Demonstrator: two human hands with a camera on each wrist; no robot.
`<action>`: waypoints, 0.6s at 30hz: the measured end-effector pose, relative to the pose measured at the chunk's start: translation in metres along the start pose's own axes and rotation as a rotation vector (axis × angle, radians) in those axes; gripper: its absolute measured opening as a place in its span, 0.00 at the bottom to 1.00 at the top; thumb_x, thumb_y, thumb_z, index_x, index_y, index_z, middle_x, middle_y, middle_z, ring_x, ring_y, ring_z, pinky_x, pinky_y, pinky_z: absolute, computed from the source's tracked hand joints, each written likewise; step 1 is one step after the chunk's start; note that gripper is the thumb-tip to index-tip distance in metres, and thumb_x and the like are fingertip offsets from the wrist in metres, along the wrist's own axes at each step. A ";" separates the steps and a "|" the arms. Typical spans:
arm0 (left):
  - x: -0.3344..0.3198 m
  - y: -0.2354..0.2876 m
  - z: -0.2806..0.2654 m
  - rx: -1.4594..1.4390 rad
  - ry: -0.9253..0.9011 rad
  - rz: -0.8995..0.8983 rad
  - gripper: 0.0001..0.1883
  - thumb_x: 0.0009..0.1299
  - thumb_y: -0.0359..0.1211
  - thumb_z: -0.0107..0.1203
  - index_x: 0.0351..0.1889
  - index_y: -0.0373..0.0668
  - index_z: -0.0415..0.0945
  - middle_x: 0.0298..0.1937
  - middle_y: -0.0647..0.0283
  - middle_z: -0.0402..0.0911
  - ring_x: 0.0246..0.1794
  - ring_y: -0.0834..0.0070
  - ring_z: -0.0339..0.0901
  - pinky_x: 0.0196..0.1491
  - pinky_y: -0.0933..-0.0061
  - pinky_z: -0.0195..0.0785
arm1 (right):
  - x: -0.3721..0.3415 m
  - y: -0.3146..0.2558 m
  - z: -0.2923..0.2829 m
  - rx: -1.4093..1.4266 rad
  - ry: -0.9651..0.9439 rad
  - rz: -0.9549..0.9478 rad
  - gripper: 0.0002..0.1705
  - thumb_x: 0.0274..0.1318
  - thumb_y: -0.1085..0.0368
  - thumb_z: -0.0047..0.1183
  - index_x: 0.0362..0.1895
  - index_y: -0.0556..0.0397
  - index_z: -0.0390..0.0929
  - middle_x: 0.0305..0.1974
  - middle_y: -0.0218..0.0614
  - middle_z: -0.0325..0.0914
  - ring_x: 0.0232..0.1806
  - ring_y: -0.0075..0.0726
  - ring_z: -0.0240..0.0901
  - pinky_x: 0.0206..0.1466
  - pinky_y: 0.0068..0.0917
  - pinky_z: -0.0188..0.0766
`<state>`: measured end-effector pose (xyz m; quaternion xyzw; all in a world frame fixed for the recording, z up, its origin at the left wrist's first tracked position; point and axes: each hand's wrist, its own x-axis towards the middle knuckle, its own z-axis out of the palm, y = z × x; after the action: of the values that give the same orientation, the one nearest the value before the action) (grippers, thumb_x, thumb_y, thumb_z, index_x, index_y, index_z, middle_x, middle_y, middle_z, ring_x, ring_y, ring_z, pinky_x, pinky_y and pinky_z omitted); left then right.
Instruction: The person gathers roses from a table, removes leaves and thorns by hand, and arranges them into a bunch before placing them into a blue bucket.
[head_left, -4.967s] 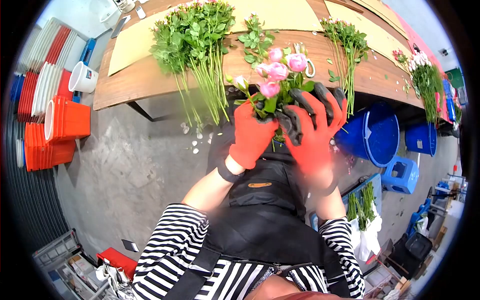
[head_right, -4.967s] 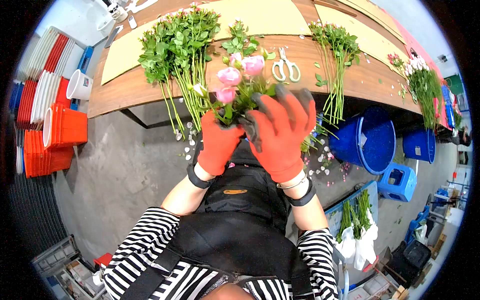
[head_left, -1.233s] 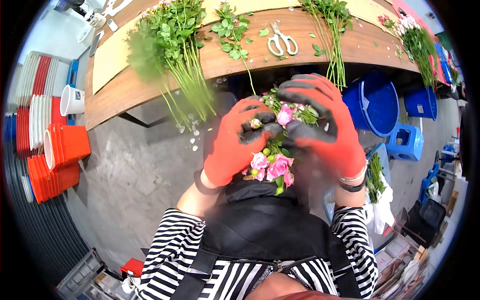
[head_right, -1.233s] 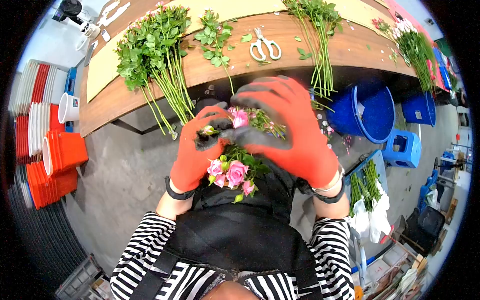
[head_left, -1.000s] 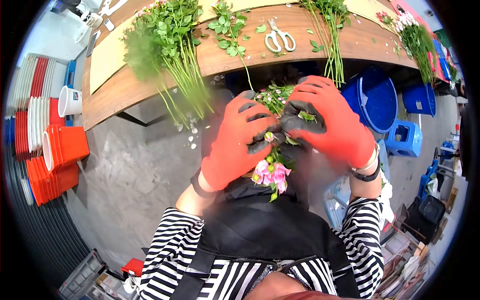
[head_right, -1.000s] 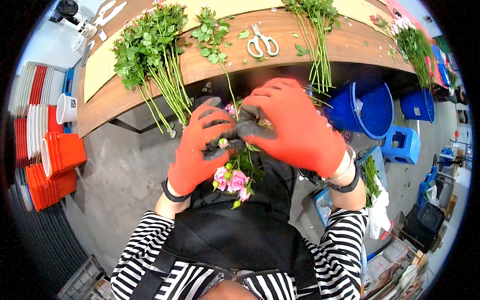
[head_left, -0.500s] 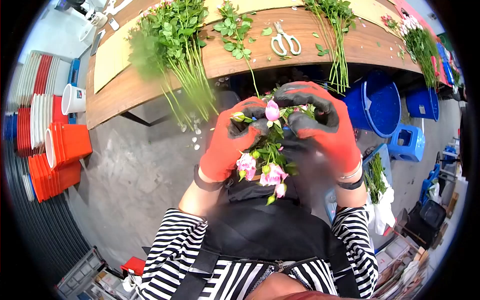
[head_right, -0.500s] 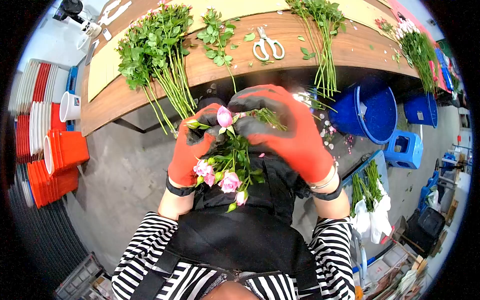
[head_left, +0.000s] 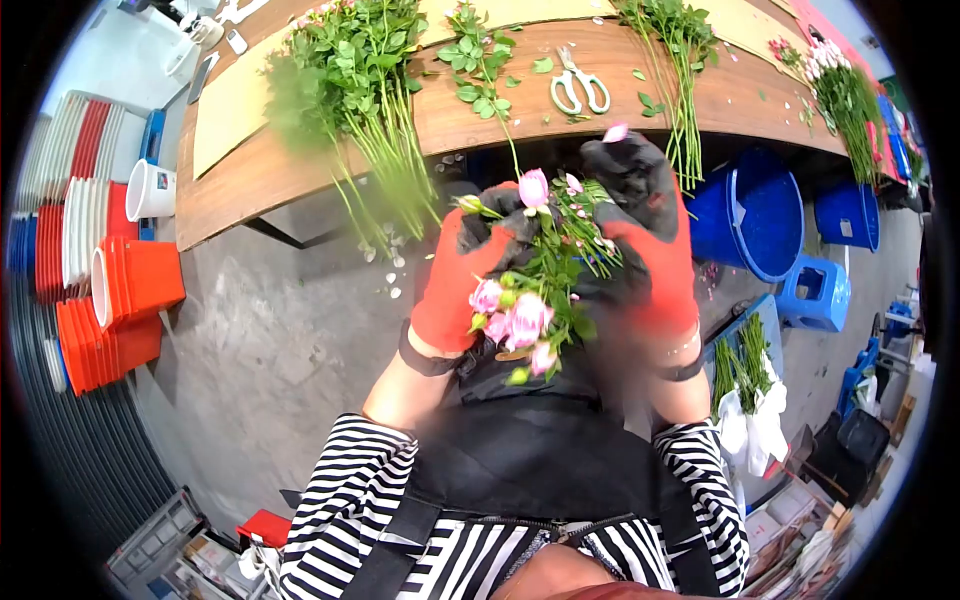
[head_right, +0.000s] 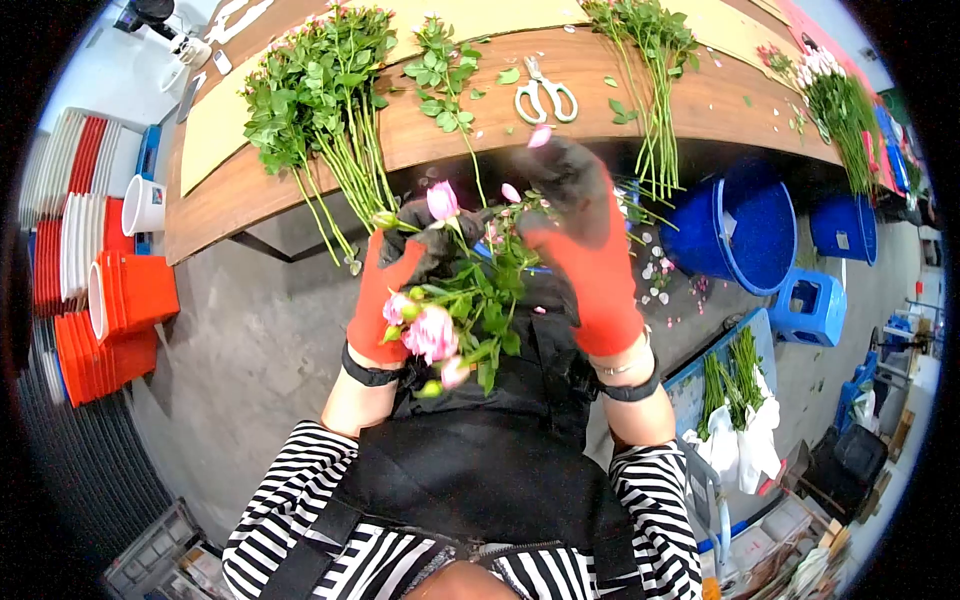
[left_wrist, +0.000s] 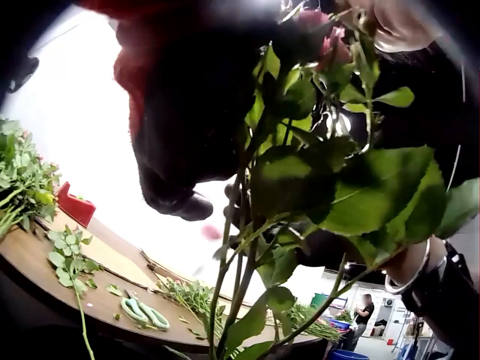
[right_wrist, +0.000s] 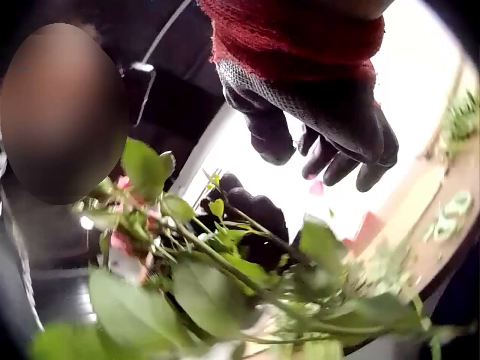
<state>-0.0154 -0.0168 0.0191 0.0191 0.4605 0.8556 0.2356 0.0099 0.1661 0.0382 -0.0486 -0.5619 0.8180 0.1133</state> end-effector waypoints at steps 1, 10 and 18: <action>0.001 0.000 0.000 -0.067 0.003 0.019 0.18 0.71 0.36 0.57 0.55 0.34 0.73 0.47 0.64 0.81 0.44 0.78 0.78 0.49 0.74 0.71 | -0.004 -0.004 -0.001 -0.120 -0.070 -0.053 0.31 0.45 0.78 0.54 0.59 0.57 0.69 0.57 0.40 0.73 0.60 0.33 0.68 0.63 0.30 0.64; 0.005 0.003 0.004 -0.117 0.024 -0.009 0.13 0.77 0.36 0.47 0.52 0.39 0.73 0.45 0.59 0.82 0.42 0.71 0.81 0.45 0.69 0.77 | -0.012 -0.027 0.014 -1.005 -0.495 -0.562 0.29 0.36 0.63 0.71 0.49 0.42 0.81 0.58 0.36 0.72 0.63 0.56 0.62 0.66 0.49 0.57; 0.004 0.017 0.006 -0.085 -0.177 -0.057 0.19 0.64 0.24 0.55 0.54 0.36 0.72 0.48 0.63 0.80 0.47 0.77 0.77 0.51 0.75 0.71 | -0.009 -0.022 0.013 -0.323 -0.185 -0.112 0.30 0.37 0.74 0.64 0.53 0.60 0.77 0.62 0.40 0.66 0.66 0.38 0.61 0.69 0.34 0.54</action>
<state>-0.0237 -0.0184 0.0349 0.0715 0.4014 0.8622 0.3005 0.0185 0.1599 0.0628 0.0404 -0.6956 0.7106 0.0972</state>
